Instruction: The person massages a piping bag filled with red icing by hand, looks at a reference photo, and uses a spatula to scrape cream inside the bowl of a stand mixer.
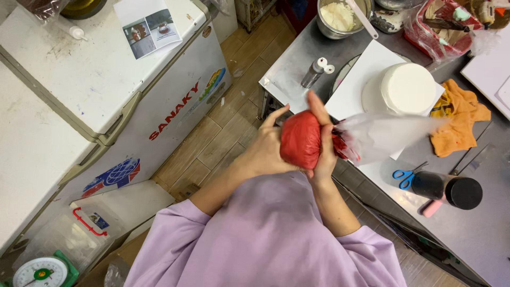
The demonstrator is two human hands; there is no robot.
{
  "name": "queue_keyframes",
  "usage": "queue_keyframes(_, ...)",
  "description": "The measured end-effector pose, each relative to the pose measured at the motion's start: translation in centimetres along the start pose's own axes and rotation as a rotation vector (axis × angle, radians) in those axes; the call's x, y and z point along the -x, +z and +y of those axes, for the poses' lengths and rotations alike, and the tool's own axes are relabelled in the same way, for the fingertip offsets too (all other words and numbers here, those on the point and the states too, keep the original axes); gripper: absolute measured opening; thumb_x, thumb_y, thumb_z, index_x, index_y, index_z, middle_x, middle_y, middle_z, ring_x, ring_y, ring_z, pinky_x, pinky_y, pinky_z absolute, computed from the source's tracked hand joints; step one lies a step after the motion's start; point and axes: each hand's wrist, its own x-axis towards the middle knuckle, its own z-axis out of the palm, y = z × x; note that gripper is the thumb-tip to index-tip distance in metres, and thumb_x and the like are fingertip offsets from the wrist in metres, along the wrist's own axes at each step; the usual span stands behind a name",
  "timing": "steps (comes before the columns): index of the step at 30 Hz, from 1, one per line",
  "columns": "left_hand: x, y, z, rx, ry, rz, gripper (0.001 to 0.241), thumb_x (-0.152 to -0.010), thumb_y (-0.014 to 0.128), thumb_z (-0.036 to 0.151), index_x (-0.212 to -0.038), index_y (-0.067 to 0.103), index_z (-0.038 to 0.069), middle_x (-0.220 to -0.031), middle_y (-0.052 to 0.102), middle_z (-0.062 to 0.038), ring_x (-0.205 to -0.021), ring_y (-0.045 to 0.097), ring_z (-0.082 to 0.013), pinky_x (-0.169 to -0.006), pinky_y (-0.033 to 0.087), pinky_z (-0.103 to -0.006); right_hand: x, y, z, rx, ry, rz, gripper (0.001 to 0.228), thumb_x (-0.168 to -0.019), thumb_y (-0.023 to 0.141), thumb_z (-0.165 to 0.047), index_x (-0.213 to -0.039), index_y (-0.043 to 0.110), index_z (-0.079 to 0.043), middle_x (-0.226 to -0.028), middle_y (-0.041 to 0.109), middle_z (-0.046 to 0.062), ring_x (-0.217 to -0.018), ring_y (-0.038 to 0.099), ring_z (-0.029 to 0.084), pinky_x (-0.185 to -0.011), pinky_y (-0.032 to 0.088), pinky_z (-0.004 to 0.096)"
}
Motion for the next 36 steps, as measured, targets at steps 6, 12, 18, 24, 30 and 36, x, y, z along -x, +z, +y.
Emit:
queue_keyframes(6,1.2,0.6,0.3,0.7,-0.137,-0.01,0.063,-0.084,0.086,0.051,-0.117,0.062,0.003,-0.115,0.071,-0.015,-0.124,0.068,-0.0306,-0.13,0.026,-0.0531,0.4,1.7,1.2,0.022,-0.235,0.072,0.063,-0.115,0.04,-0.044,-0.166,0.026,-0.01,-0.172,0.031,0.013,-0.162,0.03,0.029,-0.137,0.023,0.046)
queue_keyframes(12,0.2,0.7,-2.2,0.046,0.051,-0.077,0.094,-0.067,0.096,0.048,-0.133,0.055,-0.004,-0.133,0.06,-0.023,-0.14,0.05,-0.035,-0.127,0.02,-0.053,-0.8,-0.2,1.0,0.3,-0.186,0.083,0.06,-0.117,0.03,-0.051,-0.156,0.043,-0.007,-0.17,0.035,0.017,-0.162,0.031,0.032,-0.139,0.021,0.046)
queue_keyframes(18,1.6,2.4,-2.7,0.707,-0.121,0.004,0.084,-0.084,0.086,0.056,-0.136,0.055,-0.003,-0.136,0.062,-0.022,-0.132,0.056,-0.0349,-0.12,0.038,-0.0469,-0.3,0.9,2.0,0.161,-0.224,0.119,0.061,-0.116,0.032,-0.048,-0.166,0.03,-0.012,-0.173,0.032,0.012,-0.161,0.031,0.029,-0.139,0.022,0.045)
queue_keyframes(24,0.1,2.8,-3.8,0.141,-0.205,-0.246,0.067,-0.084,0.087,0.055,-0.123,0.062,0.006,-0.115,0.072,-0.014,-0.124,0.067,-0.0259,-0.135,0.022,-0.0511,-2.4,-0.5,0.9,0.266,-0.07,0.059,0.064,-0.117,0.037,-0.045,-0.165,0.034,-0.003,-0.175,0.033,0.014,-0.163,0.032,0.029,-0.138,0.021,0.043)
queue_keyframes(30,-0.8,0.6,-3.1,0.673,-0.074,0.048,0.081,-0.082,0.082,0.051,-0.137,0.05,0.001,-0.133,0.062,-0.022,-0.13,0.055,-0.0329,-0.117,0.033,-0.0437,-1.5,1.2,2.7,-0.124,-0.057,0.129,0.064,-0.114,0.043,-0.034,-0.167,0.02,-0.007,-0.174,0.026,0.012,-0.158,0.031,0.031,-0.133,0.026,0.046)
queue_keyframes(36,-0.4,2.3,-3.3,0.01,-0.083,-0.101,0.07,-0.087,0.084,0.056,-0.131,0.058,0.009,-0.128,0.063,-0.017,-0.141,0.055,-0.0327,-0.134,0.024,-0.0494,-3.3,-0.2,3.0,-0.155,0.026,-0.037,0.064,-0.116,0.041,-0.038,-0.164,0.024,-0.001,-0.173,0.029,0.016,-0.161,0.032,0.03,-0.136,0.026,0.043)
